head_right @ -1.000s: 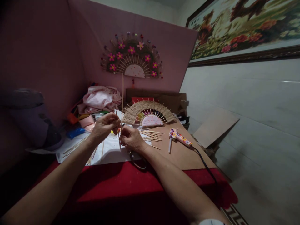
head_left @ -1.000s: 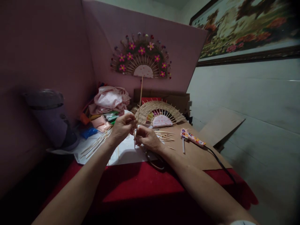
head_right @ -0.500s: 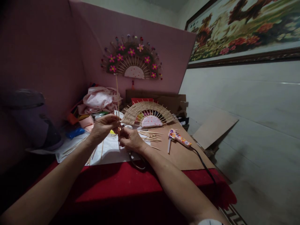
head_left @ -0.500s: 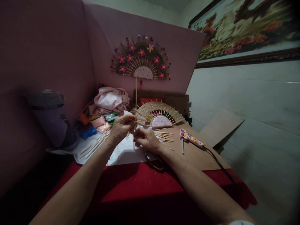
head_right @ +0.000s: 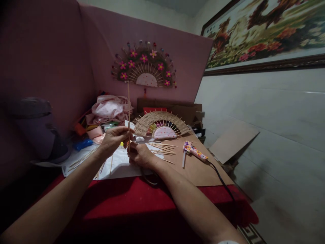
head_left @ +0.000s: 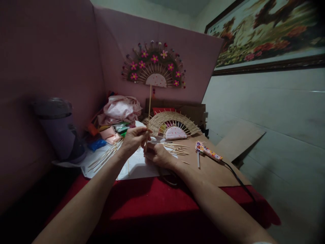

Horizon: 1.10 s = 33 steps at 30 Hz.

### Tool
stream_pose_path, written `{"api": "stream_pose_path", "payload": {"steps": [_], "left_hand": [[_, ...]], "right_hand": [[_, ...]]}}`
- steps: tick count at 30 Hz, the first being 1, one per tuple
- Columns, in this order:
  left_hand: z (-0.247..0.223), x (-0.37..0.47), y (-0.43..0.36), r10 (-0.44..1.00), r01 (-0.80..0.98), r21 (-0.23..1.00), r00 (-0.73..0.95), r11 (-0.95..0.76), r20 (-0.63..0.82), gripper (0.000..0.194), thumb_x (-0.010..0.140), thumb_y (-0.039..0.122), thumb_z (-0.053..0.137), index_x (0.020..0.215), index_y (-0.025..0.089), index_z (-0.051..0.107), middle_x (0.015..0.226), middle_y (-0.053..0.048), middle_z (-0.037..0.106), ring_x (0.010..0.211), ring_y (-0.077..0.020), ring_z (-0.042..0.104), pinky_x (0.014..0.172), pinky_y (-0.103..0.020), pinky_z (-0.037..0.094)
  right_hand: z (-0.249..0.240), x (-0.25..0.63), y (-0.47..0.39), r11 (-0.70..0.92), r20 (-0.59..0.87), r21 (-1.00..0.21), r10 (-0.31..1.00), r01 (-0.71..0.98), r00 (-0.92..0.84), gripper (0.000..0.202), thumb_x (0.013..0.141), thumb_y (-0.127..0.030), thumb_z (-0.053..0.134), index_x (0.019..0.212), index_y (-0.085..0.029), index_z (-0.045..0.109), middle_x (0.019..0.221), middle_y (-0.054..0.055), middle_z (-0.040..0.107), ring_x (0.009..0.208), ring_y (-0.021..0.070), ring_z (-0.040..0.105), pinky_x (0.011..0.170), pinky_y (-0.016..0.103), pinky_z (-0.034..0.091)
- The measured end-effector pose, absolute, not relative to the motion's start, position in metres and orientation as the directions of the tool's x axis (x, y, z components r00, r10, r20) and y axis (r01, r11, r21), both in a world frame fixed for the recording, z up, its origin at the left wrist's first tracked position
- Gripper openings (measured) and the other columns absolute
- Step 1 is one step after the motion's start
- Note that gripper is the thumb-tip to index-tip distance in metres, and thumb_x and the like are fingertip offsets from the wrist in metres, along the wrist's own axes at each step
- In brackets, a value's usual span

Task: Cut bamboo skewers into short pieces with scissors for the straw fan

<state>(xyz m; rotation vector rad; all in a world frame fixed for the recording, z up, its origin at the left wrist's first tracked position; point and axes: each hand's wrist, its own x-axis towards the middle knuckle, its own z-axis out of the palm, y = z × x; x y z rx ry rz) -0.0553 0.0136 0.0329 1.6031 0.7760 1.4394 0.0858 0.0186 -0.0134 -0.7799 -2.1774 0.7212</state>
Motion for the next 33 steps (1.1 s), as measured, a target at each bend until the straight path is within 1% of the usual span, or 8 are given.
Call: {"api": "stream_pose_path", "payload": {"steps": [6,12,16,19,21,23,29,33], "left_hand": [[0.0321,-0.0596,0.0147,0.869,-0.102,0.897,0.223,-0.431,0.443,0.027,0.070,0.038,0.066,0.071,0.012,0.057,0.059,-0.001,0.063,0.034,-0.0060,0.046,0.032,-0.019,0.037],[0.0334,-0.0590,0.0120,0.864,-0.115,0.884,0.187,-0.454,0.468,0.028,0.076,0.039,0.060,0.070,0.012,0.056,0.057,0.000,0.060,0.032,-0.0047,0.043,0.030,-0.017,0.032],[0.0343,-0.0592,0.0116,0.861,-0.115,0.883,0.196,-0.454,0.469,0.026,0.076,0.038,0.060,0.073,0.012,0.057,0.058,0.000,0.061,0.031,-0.0036,0.041,0.028,-0.016,0.029],[0.0342,-0.0600,0.0115,0.857,-0.112,0.882,0.208,-0.458,0.471,0.026,0.076,0.038,0.060,0.070,0.013,0.055,0.056,0.000,0.060,0.031,-0.0043,0.042,0.028,-0.016,0.030],[0.0340,-0.0603,0.0113,0.855,-0.110,0.881,0.211,-0.460,0.473,0.026,0.076,0.037,0.060,0.069,0.013,0.055,0.055,0.001,0.059,0.031,-0.0049,0.043,0.028,-0.017,0.030],[0.0336,-0.0603,0.0112,0.854,-0.108,0.881,0.216,-0.461,0.474,0.026,0.076,0.037,0.060,0.069,0.013,0.054,0.055,0.001,0.058,0.031,-0.0050,0.043,0.028,-0.017,0.030],[0.0324,-0.0603,0.0118,0.863,-0.109,0.889,0.213,-0.445,0.458,0.029,0.077,0.041,0.059,0.068,0.013,0.054,0.055,0.001,0.058,0.032,-0.0047,0.042,0.029,-0.017,0.030],[0.0328,-0.0595,0.0114,0.866,-0.110,0.901,0.249,-0.420,0.434,0.029,0.077,0.041,0.059,0.067,0.014,0.053,0.055,0.001,0.057,0.032,-0.0043,0.042,0.029,-0.017,0.029]], "right_hand": [[-0.0141,0.0825,0.0178,0.660,0.422,-0.683,0.706,0.313,-0.569,0.012,0.070,-0.006,0.054,0.071,-0.018,0.050,0.059,-0.005,0.050,0.055,0.0089,0.046,0.056,0.020,0.036],[-0.0160,0.0811,0.0187,0.682,0.432,-0.652,0.693,0.331,-0.578,0.014,0.068,-0.006,0.053,0.072,-0.019,0.050,0.058,-0.005,0.047,0.053,0.0088,0.043,0.053,0.020,0.035],[-0.0191,0.0807,0.0204,0.695,0.448,-0.628,0.691,0.350,-0.567,0.013,0.069,-0.006,0.052,0.074,-0.019,0.052,0.061,-0.005,0.051,0.055,0.0089,0.045,0.054,0.020,0.036],[-0.0202,0.0794,0.0198,0.700,0.479,-0.644,0.683,0.308,-0.551,0.011,0.072,-0.008,0.052,0.076,-0.018,0.053,0.063,-0.004,0.053,0.056,0.0088,0.048,0.056,0.019,0.038],[-0.0198,0.0783,0.0190,0.692,0.483,-0.667,0.684,0.277,-0.547,0.010,0.076,-0.010,0.051,0.071,-0.018,0.051,0.060,-0.005,0.051,0.053,0.0083,0.048,0.054,0.019,0.037],[-0.0191,0.0776,0.0186,0.688,0.480,-0.675,0.683,0.265,-0.551,0.014,0.078,-0.011,0.050,0.067,-0.018,0.048,0.056,-0.005,0.050,0.051,0.0080,0.047,0.053,0.018,0.037],[-0.0213,0.0786,0.0210,0.710,0.490,-0.632,0.676,0.310,-0.550,0.012,0.077,-0.010,0.051,0.068,-0.018,0.050,0.060,-0.004,0.053,0.056,0.0091,0.048,0.057,0.019,0.037],[-0.0231,0.0796,0.0215,0.702,0.479,-0.624,0.690,0.343,-0.542,0.011,0.076,-0.010,0.052,0.069,-0.018,0.052,0.057,-0.005,0.053,0.054,0.0085,0.048,0.054,0.019,0.036]]}}
